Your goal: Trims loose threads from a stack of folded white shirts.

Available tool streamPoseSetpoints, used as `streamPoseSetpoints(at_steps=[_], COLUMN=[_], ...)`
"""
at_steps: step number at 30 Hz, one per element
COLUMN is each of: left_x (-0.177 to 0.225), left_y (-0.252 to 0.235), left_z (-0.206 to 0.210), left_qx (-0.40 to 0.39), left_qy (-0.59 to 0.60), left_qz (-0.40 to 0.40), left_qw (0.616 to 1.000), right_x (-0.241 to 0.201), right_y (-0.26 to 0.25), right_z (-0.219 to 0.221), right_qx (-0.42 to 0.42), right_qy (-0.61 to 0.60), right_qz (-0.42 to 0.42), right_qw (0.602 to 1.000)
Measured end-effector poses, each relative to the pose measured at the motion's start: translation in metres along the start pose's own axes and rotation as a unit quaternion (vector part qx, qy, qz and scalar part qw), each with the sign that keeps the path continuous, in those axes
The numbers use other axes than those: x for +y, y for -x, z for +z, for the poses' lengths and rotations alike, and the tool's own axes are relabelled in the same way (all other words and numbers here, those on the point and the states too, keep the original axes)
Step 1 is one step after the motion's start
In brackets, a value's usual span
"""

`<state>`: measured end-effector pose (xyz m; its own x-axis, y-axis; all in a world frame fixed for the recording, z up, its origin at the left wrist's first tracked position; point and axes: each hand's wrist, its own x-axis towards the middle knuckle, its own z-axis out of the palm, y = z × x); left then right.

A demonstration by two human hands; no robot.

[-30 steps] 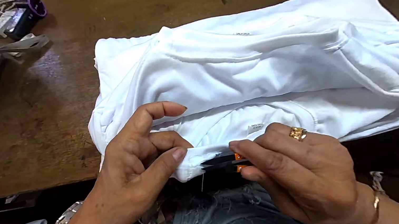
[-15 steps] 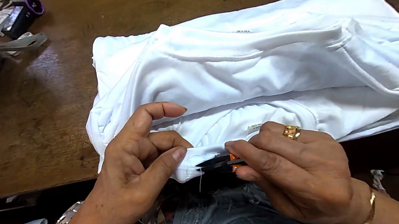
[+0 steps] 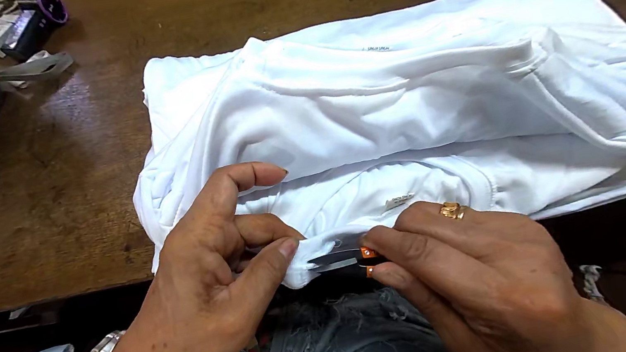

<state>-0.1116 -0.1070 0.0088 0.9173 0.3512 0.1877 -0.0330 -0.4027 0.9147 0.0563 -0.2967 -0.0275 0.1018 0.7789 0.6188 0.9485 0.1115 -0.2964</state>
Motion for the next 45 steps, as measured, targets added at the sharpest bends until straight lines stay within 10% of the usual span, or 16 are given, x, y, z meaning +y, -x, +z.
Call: streamPoseSetpoints(at_steps=[23, 31, 38, 45], left_x=[0.001, 0.001, 0.002, -0.004], left_y=[0.002, 0.002, 0.003, 0.004], left_z=[0.005, 0.001, 0.002, 0.005], left_qx=[0.019, 0.002, -0.023, 0.035], left_qy=[-0.012, 0.037, 0.007, -0.002], left_qz=[-0.026, -0.036, 0.008, -0.013], left_qw=[0.999, 0.999, 1.000, 0.999], right_x=[-0.018, 0.001, -0.010, -0.002], right_y=[-0.007, -0.006, -0.021, 0.004], right_z=[0.003, 0.006, 0.028, 0.020], right_qx=[-0.001, 0.026, 0.074, -0.152], right_qy=[0.082, -0.250, -0.202, -0.365], right_qz=[-0.003, 0.102, 0.047, -0.084], right_qw=[0.997, 0.962, 0.976, 0.915])
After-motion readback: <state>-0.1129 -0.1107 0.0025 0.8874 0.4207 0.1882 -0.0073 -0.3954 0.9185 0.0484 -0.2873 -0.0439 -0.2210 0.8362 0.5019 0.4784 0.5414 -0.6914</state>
